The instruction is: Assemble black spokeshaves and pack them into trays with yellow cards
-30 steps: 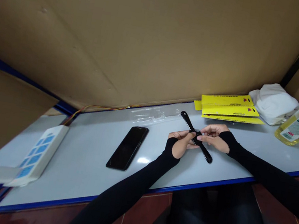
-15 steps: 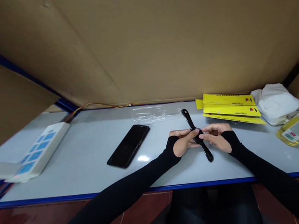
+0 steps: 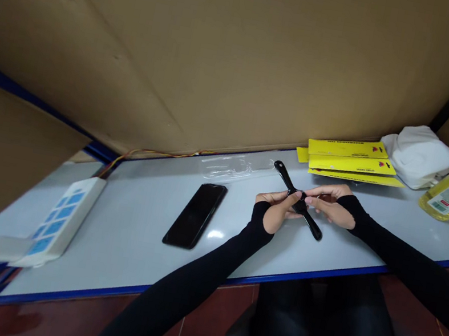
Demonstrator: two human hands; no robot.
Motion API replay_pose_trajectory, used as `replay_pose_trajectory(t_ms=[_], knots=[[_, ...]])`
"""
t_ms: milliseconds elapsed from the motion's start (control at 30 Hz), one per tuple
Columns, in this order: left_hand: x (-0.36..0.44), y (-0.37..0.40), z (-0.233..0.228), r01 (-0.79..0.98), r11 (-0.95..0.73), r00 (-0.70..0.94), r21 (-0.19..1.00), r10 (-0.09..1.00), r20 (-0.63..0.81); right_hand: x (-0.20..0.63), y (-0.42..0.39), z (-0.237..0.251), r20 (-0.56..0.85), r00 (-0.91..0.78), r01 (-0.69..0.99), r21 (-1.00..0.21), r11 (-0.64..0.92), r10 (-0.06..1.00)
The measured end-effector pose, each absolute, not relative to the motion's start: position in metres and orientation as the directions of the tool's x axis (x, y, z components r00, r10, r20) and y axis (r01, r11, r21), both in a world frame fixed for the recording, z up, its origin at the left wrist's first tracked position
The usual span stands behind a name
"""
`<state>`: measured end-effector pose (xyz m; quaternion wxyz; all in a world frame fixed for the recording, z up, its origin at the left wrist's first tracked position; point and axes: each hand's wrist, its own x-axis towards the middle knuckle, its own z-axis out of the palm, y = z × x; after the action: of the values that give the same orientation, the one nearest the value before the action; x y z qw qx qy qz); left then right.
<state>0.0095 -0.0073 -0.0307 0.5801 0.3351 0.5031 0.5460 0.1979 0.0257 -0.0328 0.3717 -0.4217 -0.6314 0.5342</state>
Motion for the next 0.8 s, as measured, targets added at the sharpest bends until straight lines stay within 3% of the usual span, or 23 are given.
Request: replay_pose_trajectory(t_ms=[200,400,567,800], knots=[[0.01,-0.008,-0.029,-0.275,0.201,-0.109,0.94,0.965,-0.238,0.195,0.025,-0.028,0.062,-0.363,0.125,-0.985,0.114,0.93],[0.009,-0.01,-0.015,-0.284,0.214,-0.159,0.935,0.951,-0.266,0.197,0.029,-0.029,0.085,-0.34,0.233,-0.957,0.171,0.936],[-0.001,-0.004,-0.006,-0.284,0.203,-0.142,0.937,0.958,-0.25,0.196,0.041,-0.037,0.3,-0.255,0.533,-0.75,0.392,0.919],[-0.007,0.001,-0.007,-0.288,0.18,-0.164,0.941,0.958,-0.233,0.191,0.058,-0.04,0.206,-0.526,0.65,-0.528,0.546,0.825]])
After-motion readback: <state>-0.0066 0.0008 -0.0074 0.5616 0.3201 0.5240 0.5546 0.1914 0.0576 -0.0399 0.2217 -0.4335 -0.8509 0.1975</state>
